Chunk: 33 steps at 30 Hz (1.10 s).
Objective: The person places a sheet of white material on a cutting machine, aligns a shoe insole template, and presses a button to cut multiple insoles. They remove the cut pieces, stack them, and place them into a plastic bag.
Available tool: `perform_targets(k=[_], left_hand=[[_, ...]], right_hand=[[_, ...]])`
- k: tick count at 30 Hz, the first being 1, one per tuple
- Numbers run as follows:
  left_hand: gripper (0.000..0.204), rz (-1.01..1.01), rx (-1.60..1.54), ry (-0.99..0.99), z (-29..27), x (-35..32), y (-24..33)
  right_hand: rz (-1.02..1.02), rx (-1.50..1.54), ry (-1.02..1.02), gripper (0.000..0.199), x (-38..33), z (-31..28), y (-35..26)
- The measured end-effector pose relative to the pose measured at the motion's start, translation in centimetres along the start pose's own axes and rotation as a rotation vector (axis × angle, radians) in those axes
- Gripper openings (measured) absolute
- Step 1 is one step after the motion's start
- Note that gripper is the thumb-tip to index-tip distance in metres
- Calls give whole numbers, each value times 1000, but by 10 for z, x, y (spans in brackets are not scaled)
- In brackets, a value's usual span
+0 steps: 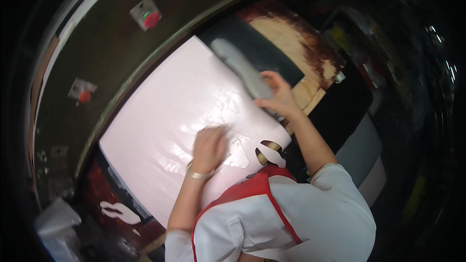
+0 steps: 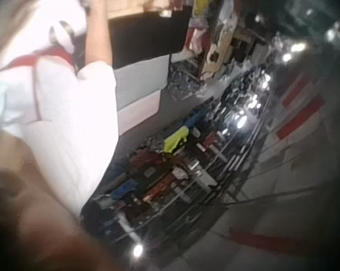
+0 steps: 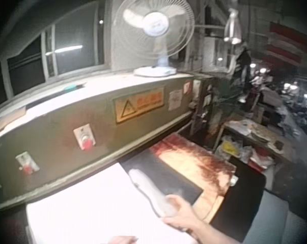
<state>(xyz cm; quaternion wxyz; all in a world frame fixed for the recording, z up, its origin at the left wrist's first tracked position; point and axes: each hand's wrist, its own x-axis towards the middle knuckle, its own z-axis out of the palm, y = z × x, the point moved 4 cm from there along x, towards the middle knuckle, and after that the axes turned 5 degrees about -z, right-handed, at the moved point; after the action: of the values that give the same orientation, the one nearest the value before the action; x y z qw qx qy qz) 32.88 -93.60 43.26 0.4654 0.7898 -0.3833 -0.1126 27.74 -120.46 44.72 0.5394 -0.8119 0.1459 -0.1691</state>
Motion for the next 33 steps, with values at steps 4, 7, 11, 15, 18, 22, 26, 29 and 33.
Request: perform_targets(k=[4, 7, 11, 15, 18, 22, 26, 29, 33], left_hand=[[79, 102, 242, -143, 54, 43, 36], [87, 83, 293, -187, 78, 45, 23], [66, -460, -229, -114, 49, 59, -23], [43, -597, -778, 1357, -130, 29, -64], [31, 121, -429, 1315, -185, -9, -29], [57, -307, 330, 573, -70, -23, -3], [101, -99, 316, -150, 33, -28, 22], [105, -105, 261, -153, 35, -32, 26], [88, -120, 269, -146, 34, -33, 26]], right_hand=[[71, -545, 115, 76, -17, -43, -11], [3, -931, -30, 79, -18, -47, -3], [-182, -862, -16, 70, -6, -38, 15], [-383, -585, 88, 43, -26, -20, -8], [-372, -274, -199, 21, -43, 22, -32], [-96, -153, -561, 32, -39, 57, -33], [384, -136, -813, 63, -32, 58, -4], [372, 157, -970, 63, -41, 67, -3], [468, 579, -778, 60, -56, 77, -2]])
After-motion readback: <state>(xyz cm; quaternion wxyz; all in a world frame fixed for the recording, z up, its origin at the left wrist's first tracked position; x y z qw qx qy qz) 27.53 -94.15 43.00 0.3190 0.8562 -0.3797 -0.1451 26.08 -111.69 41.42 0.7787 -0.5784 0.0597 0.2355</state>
